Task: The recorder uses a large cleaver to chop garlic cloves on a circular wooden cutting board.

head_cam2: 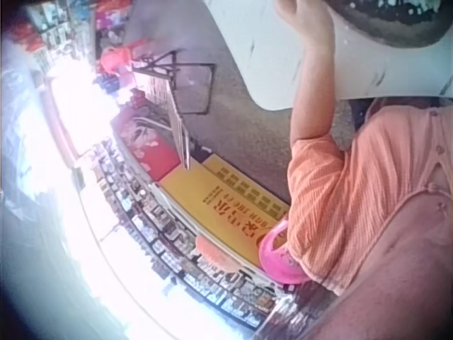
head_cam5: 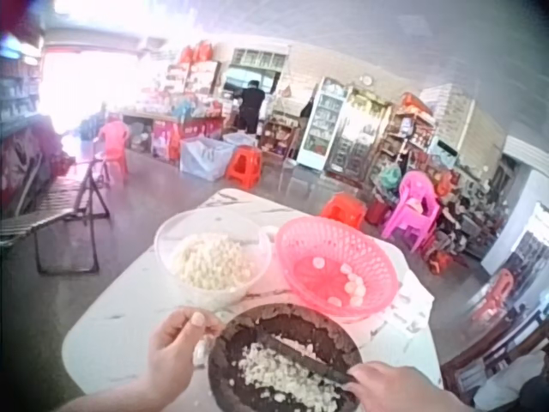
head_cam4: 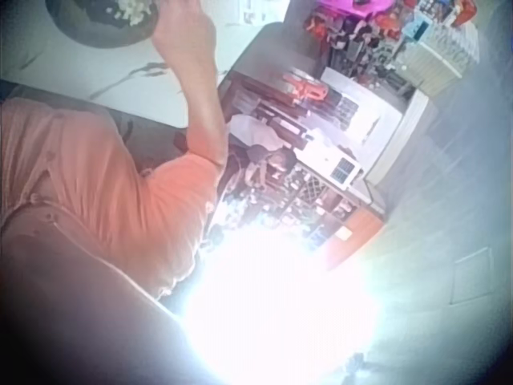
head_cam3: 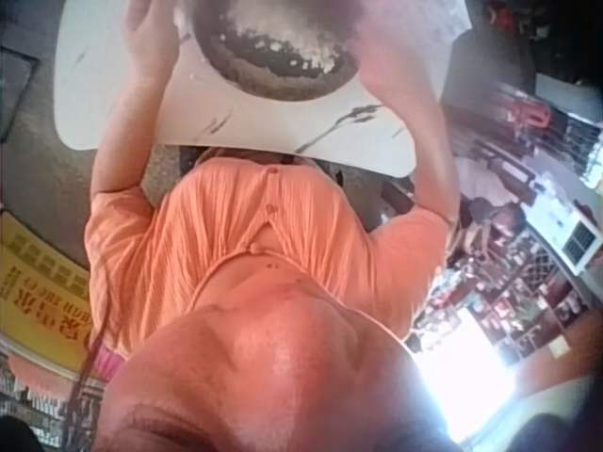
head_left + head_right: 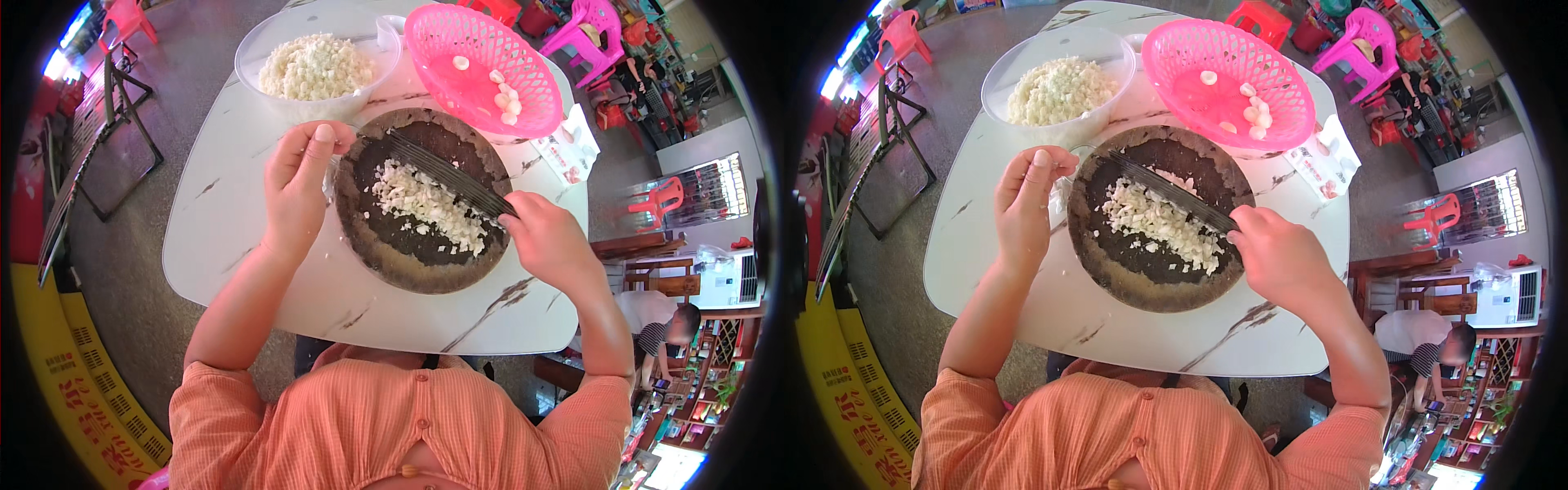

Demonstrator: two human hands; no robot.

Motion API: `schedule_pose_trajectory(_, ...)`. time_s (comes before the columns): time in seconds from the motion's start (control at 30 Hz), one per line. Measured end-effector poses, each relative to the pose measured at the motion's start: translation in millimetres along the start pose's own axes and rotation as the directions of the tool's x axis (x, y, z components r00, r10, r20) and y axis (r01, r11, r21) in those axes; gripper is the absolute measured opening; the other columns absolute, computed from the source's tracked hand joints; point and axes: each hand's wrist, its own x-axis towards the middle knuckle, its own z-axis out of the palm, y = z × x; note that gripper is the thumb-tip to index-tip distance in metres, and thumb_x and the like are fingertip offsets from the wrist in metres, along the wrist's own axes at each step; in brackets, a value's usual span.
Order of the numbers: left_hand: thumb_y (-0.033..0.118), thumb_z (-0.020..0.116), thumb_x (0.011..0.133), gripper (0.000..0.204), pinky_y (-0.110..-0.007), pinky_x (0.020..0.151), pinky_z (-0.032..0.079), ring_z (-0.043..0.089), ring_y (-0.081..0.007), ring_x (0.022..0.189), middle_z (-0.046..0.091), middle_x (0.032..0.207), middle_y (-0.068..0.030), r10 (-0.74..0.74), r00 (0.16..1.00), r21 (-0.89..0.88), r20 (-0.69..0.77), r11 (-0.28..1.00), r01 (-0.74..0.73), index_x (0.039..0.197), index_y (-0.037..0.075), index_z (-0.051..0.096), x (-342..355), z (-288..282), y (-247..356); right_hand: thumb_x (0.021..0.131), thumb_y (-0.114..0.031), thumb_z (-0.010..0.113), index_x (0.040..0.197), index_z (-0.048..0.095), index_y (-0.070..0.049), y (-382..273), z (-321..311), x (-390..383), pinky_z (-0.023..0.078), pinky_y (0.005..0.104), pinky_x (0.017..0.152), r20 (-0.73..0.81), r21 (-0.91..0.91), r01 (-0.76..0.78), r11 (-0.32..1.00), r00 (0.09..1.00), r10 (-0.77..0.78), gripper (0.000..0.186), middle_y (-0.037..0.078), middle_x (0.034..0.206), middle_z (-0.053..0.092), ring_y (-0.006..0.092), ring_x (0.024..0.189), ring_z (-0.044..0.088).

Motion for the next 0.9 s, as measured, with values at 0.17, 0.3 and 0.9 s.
schedule_pose_trajectory(0.17,0.020,0.051,0.105,0.026,-0.034,0.095,0.049,0.063,-0.0190,0.102,0.066,0.106,-0.0093,0.002,1.000,-0.016,0.001,1.000,-0.002,0.108,-0.003,0.063,-1,2,0,0.095,-0.014,0.058,0.110,0.054,-0.002,5,-1,1,0.050,0.0484,0.073,-0.108,0.100,-0.033,0.994,0.993,0.044,0.020,0.021,0.098,0.064,0.0426,0.087,0.062)
schedule_pose_trajectory(0.3,0.021,0.051,0.105,0.027,-0.034,0.094,0.049,0.063,-0.0184,0.101,0.066,0.105,-0.0089,-0.023,1.000,-0.008,0.007,1.000,0.023,0.107,-0.003,0.063,0,3,-3,0.095,-0.015,0.057,0.110,0.054,-0.001,9,-5,4,0.050,0.0491,0.074,-0.033,0.062,-0.039,0.997,0.999,0.041,0.020,0.021,0.097,0.064,0.0429,0.088,0.062)
schedule_pose_trajectory(0.9,0.022,0.051,0.105,0.028,-0.033,0.093,0.049,0.062,-0.0176,0.100,0.066,0.103,-0.0083,-0.005,1.000,0.029,0.019,1.000,0.004,0.106,-0.003,0.063,-3,6,0,0.093,-0.015,0.061,0.109,0.056,-0.005,1,-9,3,0.052,0.0470,0.071,-0.032,0.056,-0.022,0.998,0.999,0.024,0.020,0.016,0.095,0.063,0.0388,0.085,0.063)
